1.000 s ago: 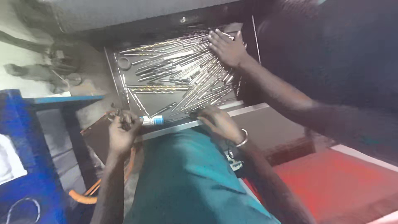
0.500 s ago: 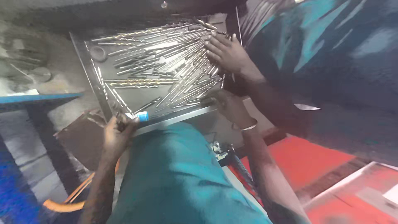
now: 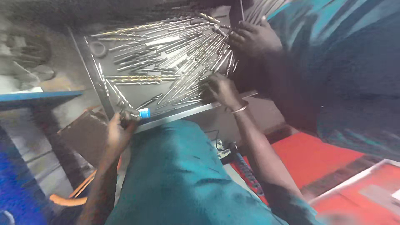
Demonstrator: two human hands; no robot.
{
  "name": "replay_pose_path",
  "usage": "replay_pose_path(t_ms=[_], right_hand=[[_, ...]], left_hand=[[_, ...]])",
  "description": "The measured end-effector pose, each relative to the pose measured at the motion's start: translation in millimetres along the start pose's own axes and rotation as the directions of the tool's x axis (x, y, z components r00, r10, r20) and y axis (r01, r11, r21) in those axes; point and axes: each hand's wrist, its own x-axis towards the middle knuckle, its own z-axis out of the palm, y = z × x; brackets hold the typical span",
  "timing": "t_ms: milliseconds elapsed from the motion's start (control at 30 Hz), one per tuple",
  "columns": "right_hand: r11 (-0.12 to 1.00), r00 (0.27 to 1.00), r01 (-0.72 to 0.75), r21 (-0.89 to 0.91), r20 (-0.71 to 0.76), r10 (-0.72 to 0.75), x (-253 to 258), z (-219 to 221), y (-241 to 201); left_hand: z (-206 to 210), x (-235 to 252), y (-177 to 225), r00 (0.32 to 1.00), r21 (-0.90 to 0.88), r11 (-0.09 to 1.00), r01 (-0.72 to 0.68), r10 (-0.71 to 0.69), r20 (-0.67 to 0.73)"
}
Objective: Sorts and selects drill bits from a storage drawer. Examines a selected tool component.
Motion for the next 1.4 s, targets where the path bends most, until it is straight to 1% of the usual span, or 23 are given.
replay_pose_path(t_ms=[67, 100, 200, 267, 400, 467, 567, 700, 833, 933, 1033, 1233, 1400], right_hand=[[0.999, 0.999, -0.042, 0.017, 0.0, 0.042, -2.0, -2.6, 3.5], [0.996, 0.996, -0.084, 0.015, 0.009, 0.084, -3.1, -3.6, 6.5], [0.98, 0.98, -0.193, -0.053, 0.035, 0.195, -9.0, -10.3, 14.5], [0.964, 0.965, -0.253, -0.087, 0.047, 0.257, -13.6, -18.2, 15.8], [0.954, 0.961, -0.27, -0.132, 0.027, 0.275, -25.9, -20.4, 31.8], [0.95, 0.957, -0.284, -0.129, 0.024, 0.289, -30.8, -20.7, 35.5], [0.934, 0.933, -0.349, -0.084, 0.061, 0.354, -34.4, -23.3, 30.6], [0.951, 0.95, -0.305, -0.051, 0.057, 0.308, -38.1, -23.7, 29.6], [0.98, 0.98, -0.198, -0.017, 0.021, 0.198, -37.9, -19.2, 27.6], [0.988, 0.987, -0.154, -0.004, 0.042, 0.154, -30.2, -14.2, 26.3], [0.988, 0.987, -0.152, 0.01, 0.056, 0.151, -12.3, -5.7, 30.0], [0.993, 0.993, -0.089, -0.083, 0.068, 0.095, 3.8, 2.7, 31.3], [0.982, 0.996, -0.018, -0.19, 0.086, 0.035, 4.4, 2.3, 30.3]], left_hand=[[1.1, -0.7, 0.1, 0.999, -0.01, 1.0, 0.029, -0.029, -0.019], [1.5, -0.8, -1.1, 1.0, -0.009, 1.0, 0.015, -0.015, -0.021], [2.2, -0.9, -4.6, 0.999, -0.018, 0.999, -0.048, 0.048, -0.014], [4.0, -0.6, -0.8, 0.999, -0.066, 0.997, -0.031, 0.03, -0.021], [3.0, 0.1, 7.0, 1.0, -0.177, 0.984, 0.025, -0.025, 0.001], [1.7, 1.5, 9.6, 1.0, -0.18, 0.983, 0.022, -0.022, 0.001], [1.7, 3.6, 12.5, 1.0, -0.149, 0.989, 0.006, -0.008, -0.014], [0.9, 6.3, 12.4, 0.999, -0.112, 0.993, -0.035, 0.035, -0.009], [-1.3, 6.7, 16.2, 1.0, -0.072, 0.997, -0.005, 0.005, -0.007], [-3.4, 8.7, 15.2, 0.999, -0.073, 0.997, -0.03, 0.029, -0.015], [-5.3, 9.6, 14.0, 0.999, -0.097, 0.995, -0.016, 0.014, -0.03], [-8.1, 11.2, 14.8, 0.998, -0.102, 0.994, -0.027, 0.021, -0.062], [-7.7, 14.6, 20.4, 0.994, -0.17, 0.985, 0.04, -0.057, -0.092]])
